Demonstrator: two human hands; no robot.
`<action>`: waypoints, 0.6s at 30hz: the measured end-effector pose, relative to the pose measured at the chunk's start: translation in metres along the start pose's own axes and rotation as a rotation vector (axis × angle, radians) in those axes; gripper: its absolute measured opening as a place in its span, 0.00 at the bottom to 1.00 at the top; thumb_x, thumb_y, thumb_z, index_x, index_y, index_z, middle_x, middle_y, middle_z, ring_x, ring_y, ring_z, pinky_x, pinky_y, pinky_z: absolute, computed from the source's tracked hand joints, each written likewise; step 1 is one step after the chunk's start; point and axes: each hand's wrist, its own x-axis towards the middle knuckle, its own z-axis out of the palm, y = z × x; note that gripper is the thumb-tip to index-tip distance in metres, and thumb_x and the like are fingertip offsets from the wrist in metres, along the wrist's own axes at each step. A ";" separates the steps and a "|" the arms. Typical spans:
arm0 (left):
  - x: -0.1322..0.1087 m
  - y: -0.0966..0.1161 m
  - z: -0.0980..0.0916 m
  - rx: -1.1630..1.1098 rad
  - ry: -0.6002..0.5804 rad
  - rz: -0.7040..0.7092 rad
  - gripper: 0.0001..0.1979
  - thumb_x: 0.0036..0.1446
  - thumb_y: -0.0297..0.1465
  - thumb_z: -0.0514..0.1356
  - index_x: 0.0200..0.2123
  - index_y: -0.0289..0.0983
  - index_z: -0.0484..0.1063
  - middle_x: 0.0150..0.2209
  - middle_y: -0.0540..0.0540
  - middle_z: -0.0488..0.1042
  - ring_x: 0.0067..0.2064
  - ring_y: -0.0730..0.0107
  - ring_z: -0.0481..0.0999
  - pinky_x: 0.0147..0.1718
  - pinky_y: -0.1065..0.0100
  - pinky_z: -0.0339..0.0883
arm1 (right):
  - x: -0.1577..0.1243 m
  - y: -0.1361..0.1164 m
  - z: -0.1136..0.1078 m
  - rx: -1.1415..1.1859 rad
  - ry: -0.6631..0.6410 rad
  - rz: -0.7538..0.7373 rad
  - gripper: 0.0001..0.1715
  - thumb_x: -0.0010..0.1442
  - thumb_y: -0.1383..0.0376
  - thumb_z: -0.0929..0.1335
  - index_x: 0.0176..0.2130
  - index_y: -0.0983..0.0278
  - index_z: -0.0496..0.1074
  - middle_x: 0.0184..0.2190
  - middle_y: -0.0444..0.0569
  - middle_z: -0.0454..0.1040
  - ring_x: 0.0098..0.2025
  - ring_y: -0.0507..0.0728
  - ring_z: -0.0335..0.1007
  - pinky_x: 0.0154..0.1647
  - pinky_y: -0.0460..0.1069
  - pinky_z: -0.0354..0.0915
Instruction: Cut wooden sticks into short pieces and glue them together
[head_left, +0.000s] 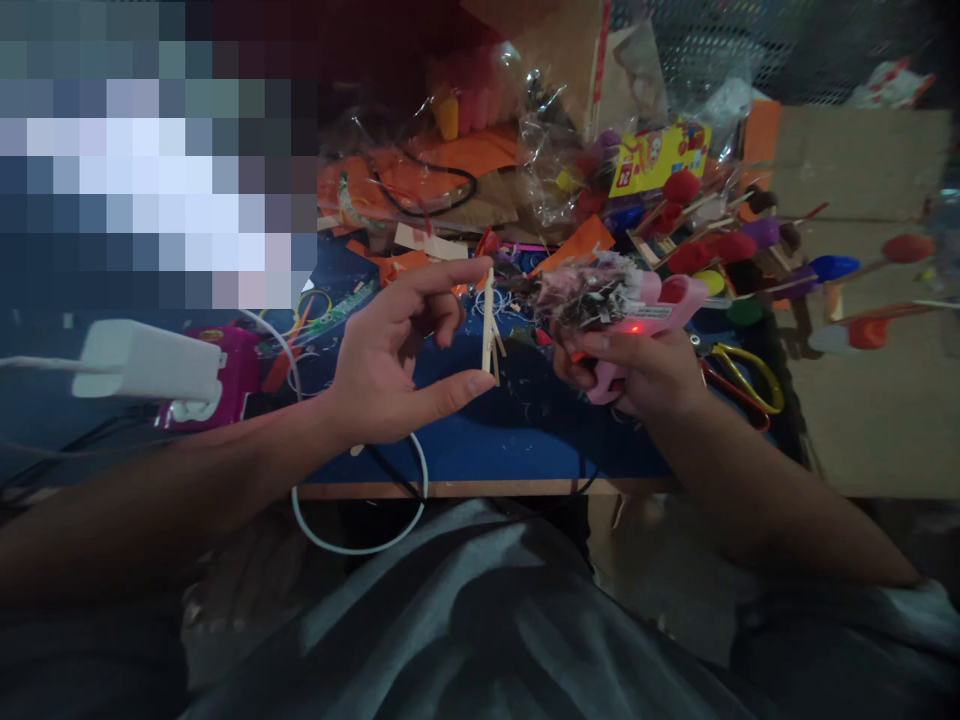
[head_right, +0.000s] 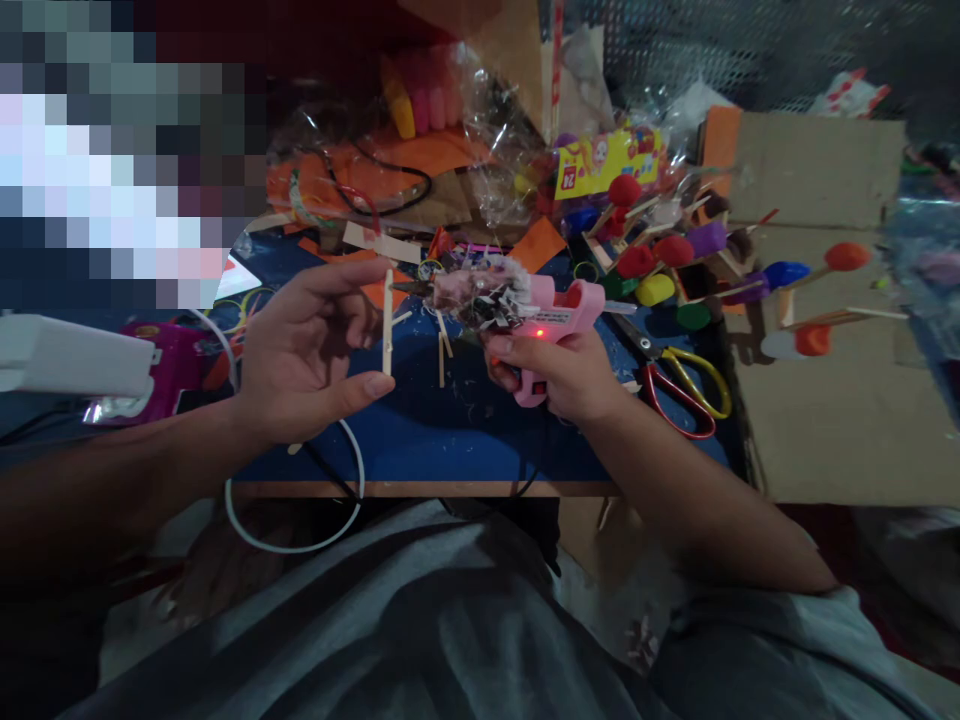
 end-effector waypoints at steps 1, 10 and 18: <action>0.000 0.001 0.000 -0.004 -0.007 0.008 0.41 0.55 0.47 0.82 0.70 0.50 0.79 0.35 0.51 0.70 0.33 0.67 0.70 0.33 0.61 0.70 | 0.000 0.000 0.000 -0.008 -0.005 -0.005 0.30 0.45 0.46 0.90 0.31 0.59 0.78 0.24 0.42 0.73 0.18 0.51 0.60 0.21 0.53 0.59; 0.000 0.002 0.001 -0.031 -0.019 0.016 0.40 0.55 0.45 0.82 0.70 0.47 0.80 0.34 0.52 0.69 0.33 0.70 0.68 0.34 0.62 0.68 | -0.001 -0.001 0.003 0.000 0.007 -0.019 0.29 0.45 0.47 0.90 0.30 0.59 0.78 0.23 0.41 0.72 0.19 0.51 0.61 0.21 0.52 0.59; 0.000 0.000 0.000 -0.004 0.018 -0.031 0.40 0.54 0.49 0.83 0.67 0.51 0.81 0.34 0.51 0.70 0.33 0.66 0.69 0.35 0.59 0.71 | -0.001 -0.002 0.001 0.015 -0.006 -0.012 0.29 0.46 0.48 0.90 0.30 0.59 0.79 0.25 0.42 0.71 0.19 0.50 0.61 0.22 0.53 0.58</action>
